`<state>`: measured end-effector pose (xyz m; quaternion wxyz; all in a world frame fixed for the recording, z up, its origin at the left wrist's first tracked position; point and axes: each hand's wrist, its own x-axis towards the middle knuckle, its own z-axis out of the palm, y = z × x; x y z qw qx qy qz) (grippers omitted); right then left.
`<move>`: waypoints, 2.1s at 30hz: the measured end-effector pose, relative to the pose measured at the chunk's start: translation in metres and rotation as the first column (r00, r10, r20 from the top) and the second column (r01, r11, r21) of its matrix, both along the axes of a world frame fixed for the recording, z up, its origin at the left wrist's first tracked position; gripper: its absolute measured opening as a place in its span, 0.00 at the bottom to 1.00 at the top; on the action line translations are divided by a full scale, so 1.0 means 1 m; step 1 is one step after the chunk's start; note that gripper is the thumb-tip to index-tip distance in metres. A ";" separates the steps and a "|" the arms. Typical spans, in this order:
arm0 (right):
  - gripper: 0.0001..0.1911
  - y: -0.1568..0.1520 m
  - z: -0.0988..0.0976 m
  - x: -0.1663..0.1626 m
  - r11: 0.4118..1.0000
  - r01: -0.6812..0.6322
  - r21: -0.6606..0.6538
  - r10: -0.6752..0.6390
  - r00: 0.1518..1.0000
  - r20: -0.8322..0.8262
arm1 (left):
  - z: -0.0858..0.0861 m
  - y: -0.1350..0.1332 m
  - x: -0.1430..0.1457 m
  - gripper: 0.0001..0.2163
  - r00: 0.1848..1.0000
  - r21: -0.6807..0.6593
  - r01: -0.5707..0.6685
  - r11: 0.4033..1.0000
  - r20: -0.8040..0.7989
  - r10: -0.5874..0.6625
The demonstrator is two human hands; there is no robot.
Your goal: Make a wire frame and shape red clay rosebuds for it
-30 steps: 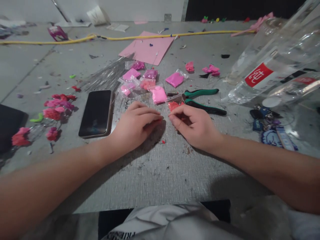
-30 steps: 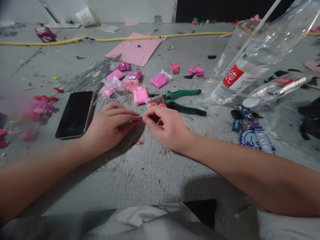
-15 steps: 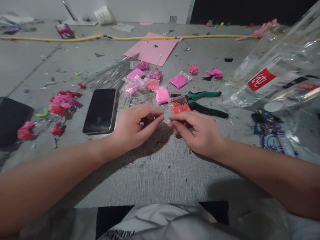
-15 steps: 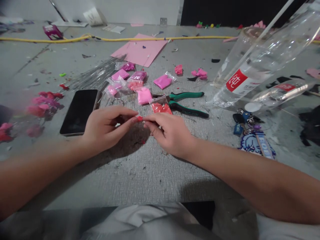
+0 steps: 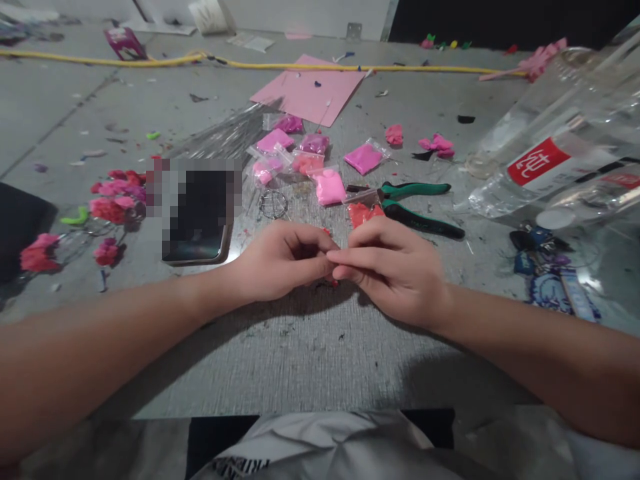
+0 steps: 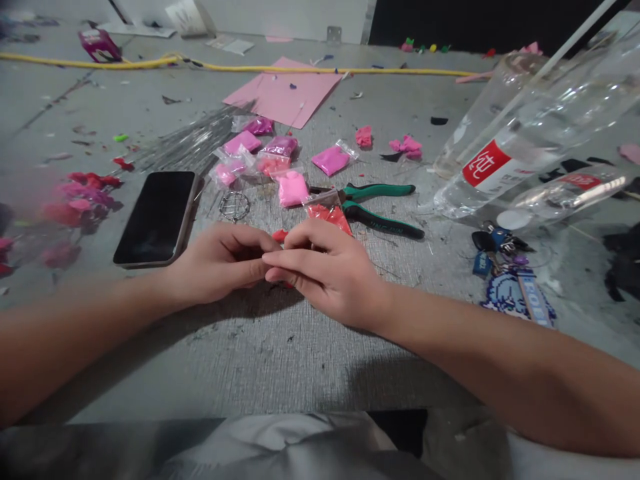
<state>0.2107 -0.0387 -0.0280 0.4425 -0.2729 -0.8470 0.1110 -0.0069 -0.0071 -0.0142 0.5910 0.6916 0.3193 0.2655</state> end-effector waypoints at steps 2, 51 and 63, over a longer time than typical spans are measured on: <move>0.08 0.002 -0.003 0.000 1.000 -0.022 -0.017 0.022 1.000 -0.007 | 0.001 0.001 -0.001 0.08 1.000 -0.012 0.020 1.000 -0.015 -0.020; 0.16 0.008 0.004 0.004 0.324 -0.487 -0.811 -0.116 0.830 -0.546 | -0.004 0.001 0.002 0.08 0.984 0.000 -0.172 0.985 -0.037 0.172; 0.23 0.014 -0.011 0.011 0.338 -0.561 -0.756 -0.022 0.798 -0.602 | -0.006 0.004 -0.017 0.11 0.887 0.662 0.438 0.608 -0.428 -0.173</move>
